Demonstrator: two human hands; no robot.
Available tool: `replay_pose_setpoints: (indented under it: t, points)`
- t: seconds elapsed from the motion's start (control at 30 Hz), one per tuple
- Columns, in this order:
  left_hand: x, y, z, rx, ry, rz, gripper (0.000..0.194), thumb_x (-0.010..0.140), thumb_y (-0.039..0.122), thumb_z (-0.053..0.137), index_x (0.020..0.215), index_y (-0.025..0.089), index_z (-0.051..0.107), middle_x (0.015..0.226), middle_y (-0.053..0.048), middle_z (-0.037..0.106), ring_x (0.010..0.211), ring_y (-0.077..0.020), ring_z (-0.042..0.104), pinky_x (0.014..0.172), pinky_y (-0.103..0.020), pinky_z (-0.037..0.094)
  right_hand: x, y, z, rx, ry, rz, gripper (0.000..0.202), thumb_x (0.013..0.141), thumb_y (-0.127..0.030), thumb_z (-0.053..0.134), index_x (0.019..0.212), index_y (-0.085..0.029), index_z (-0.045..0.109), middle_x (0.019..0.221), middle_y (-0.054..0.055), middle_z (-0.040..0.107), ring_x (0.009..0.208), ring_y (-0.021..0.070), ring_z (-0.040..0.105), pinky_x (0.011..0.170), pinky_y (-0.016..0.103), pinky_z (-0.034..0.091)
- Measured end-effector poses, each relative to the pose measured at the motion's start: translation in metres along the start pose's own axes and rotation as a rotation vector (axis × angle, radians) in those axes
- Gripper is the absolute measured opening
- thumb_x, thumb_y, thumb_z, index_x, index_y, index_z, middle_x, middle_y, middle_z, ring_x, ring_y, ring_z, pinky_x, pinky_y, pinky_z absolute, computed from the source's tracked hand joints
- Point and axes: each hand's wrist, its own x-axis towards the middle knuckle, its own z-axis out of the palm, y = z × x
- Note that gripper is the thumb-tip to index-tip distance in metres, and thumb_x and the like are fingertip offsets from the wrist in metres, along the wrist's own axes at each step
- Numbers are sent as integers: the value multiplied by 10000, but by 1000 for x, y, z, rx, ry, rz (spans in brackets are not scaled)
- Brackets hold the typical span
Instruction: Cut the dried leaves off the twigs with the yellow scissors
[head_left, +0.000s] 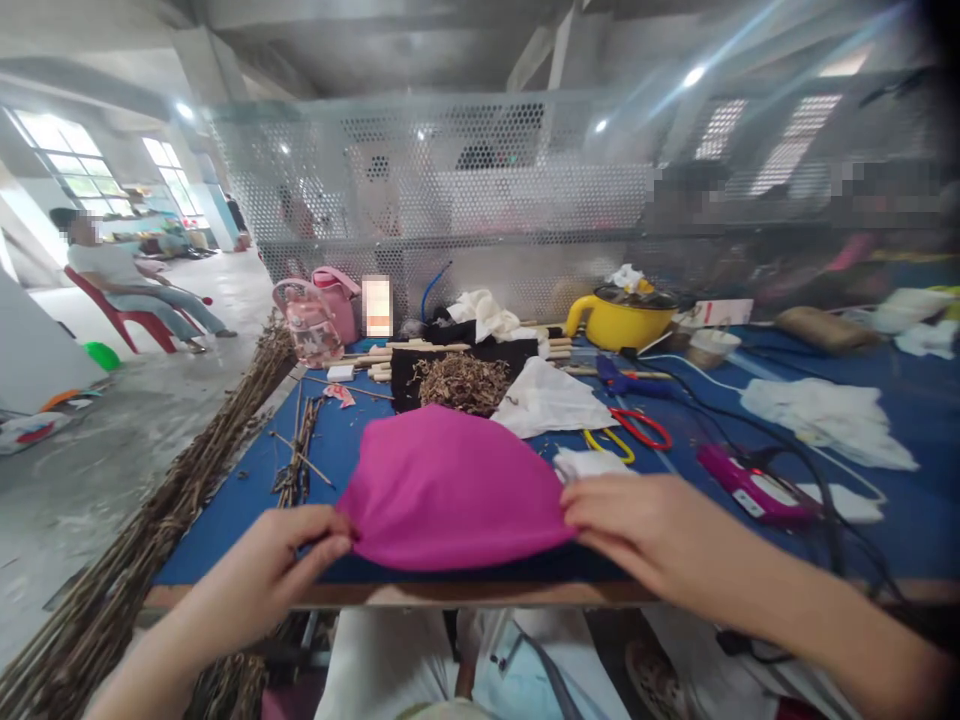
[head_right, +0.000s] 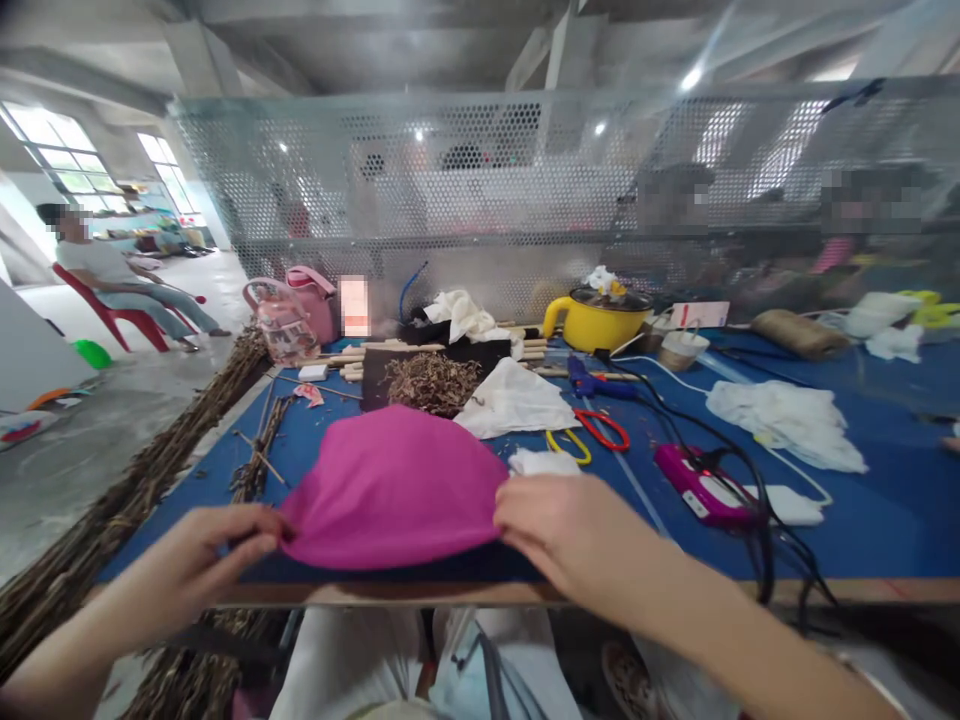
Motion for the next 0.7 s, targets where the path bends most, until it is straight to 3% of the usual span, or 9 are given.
replay_pose_setpoints:
  t: [0.07,0.13,0.23,0.33,0.47,0.53,0.7]
  points:
    - [-7,-7,20,-9,-152,-33,333,874,379,362,730,179,587,686,-11,607,618,-117,526,586,-192,398,-7,-5,24,49,-133,22,243,868,-171,386,790,-202,614,827,34,644,774,145,588,673,238,397]
    - [-11,-12,31,-31,-208,-47,334,884,374,336,756,180,576,746,-22,614,666,-122,533,623,-199,399,-9,-7,38,110,-228,39,220,857,-183,416,756,-201,610,798,23,638,753,141,582,657,234,383]
    - [-13,-13,28,-74,-252,-60,299,865,394,379,780,185,576,816,-27,624,726,-130,543,664,-204,400,-6,-1,38,251,-307,66,148,816,-288,515,775,-207,633,775,8,641,712,132,575,635,224,368]
    - [-3,-7,14,-83,-300,-81,284,832,431,434,820,197,595,808,-9,636,725,-134,559,658,-203,401,9,29,30,330,-268,210,220,817,-368,496,804,-215,653,742,4,651,673,129,572,609,219,363]
    - [31,2,0,27,-199,-143,339,833,470,401,842,208,616,781,-8,652,705,-148,578,630,-219,395,46,93,38,95,-47,496,327,815,-385,466,1062,-209,585,705,26,650,653,170,573,569,238,346]
    - [52,0,-1,122,-144,-164,350,836,468,383,856,213,623,792,-21,661,707,-161,587,628,-233,396,65,119,50,-24,-57,543,404,791,-365,501,1160,-203,517,737,39,655,676,185,578,553,238,332]
    - [97,-26,1,350,-84,-210,313,815,417,411,914,215,629,876,-64,677,812,-209,612,678,-270,411,88,147,67,-118,-164,488,204,832,-303,430,861,-202,605,838,76,659,765,192,595,592,241,348]
